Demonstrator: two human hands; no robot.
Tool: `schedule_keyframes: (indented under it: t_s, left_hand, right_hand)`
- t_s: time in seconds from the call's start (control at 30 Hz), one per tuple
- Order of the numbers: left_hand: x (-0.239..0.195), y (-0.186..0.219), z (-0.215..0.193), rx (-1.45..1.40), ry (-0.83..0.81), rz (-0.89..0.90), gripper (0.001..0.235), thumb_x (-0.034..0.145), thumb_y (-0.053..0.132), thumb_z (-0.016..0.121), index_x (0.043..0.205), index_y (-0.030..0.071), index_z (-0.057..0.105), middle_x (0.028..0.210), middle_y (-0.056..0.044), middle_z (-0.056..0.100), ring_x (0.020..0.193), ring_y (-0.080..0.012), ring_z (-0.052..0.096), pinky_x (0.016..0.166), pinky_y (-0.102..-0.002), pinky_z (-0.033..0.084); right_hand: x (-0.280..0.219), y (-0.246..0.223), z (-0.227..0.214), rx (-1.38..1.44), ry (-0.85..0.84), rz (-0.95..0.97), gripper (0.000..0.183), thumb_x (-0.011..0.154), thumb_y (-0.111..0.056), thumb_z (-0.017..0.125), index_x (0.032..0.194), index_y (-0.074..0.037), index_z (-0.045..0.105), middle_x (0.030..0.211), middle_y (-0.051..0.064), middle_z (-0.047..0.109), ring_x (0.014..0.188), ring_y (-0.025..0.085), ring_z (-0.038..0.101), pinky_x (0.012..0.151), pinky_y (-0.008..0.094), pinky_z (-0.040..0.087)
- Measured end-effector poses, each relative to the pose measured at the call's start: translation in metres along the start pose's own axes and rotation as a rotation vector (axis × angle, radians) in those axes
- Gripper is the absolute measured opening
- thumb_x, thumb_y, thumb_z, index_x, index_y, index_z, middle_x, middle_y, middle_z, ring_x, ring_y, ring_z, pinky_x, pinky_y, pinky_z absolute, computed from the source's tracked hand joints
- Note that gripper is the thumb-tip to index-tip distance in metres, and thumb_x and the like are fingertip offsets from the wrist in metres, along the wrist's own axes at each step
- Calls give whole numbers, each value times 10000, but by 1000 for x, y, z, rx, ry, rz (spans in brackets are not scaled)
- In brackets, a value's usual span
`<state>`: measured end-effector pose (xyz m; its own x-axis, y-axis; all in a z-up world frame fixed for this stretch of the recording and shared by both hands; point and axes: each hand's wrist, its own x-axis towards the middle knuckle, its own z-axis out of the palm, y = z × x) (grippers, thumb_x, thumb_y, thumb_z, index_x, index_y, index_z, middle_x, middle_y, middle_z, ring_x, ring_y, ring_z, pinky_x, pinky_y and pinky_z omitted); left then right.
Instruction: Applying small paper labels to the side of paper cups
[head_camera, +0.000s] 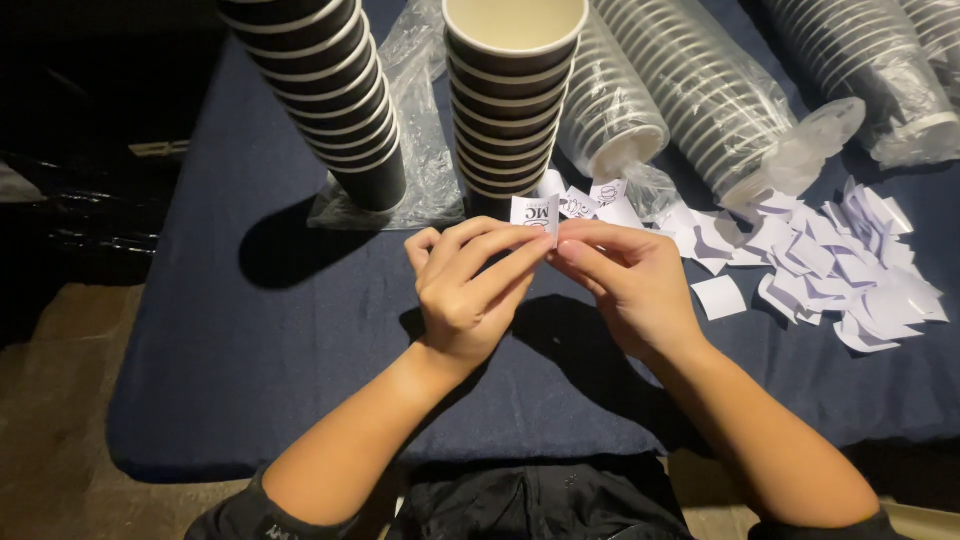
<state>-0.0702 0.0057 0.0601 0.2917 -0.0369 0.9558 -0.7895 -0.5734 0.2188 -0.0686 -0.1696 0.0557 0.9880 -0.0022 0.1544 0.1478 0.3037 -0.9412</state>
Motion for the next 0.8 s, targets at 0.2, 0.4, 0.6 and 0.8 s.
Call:
schedule_keyframes:
  t_s: [0.2,0.4,0.6,0.8]
  left_hand:
    - [-1,3,3,-9,25,9,154,960,121,782,1076,216,816,1063,59,792,1034,-195,727,851,-363,359]
    - [-7,1,1,-21,11,12,162,983,140,743,1106,219,812,1090,60,787,1063,-202,718,863,-372,330]
    - [-9,-1,3,-14,21,30,166,987,137,733,1107,218,813,1089,65,788,1058,-193,720,865,-369,326]
    - [-10,-2,6,18,16,47,170,974,126,745,1100,217,813,1082,68,785,1042,-187,722,862,-372,316]
  right_hand:
    - [1,5,-9,-56,-52,-104,96,915,87,740,966,168,729,996,283,727,856,273,758,795,409,668]
    - [-1,6,-7,-53,-60,-135,89,906,98,743,960,167,730,973,275,716,834,246,748,758,360,665]
    - [-1,1,-3,-106,-58,-175,90,883,93,771,939,158,744,937,272,725,813,232,740,719,351,657]
    - [-1,-4,1,-145,-53,-175,100,884,80,783,943,152,746,936,268,733,823,211,738,722,334,649]
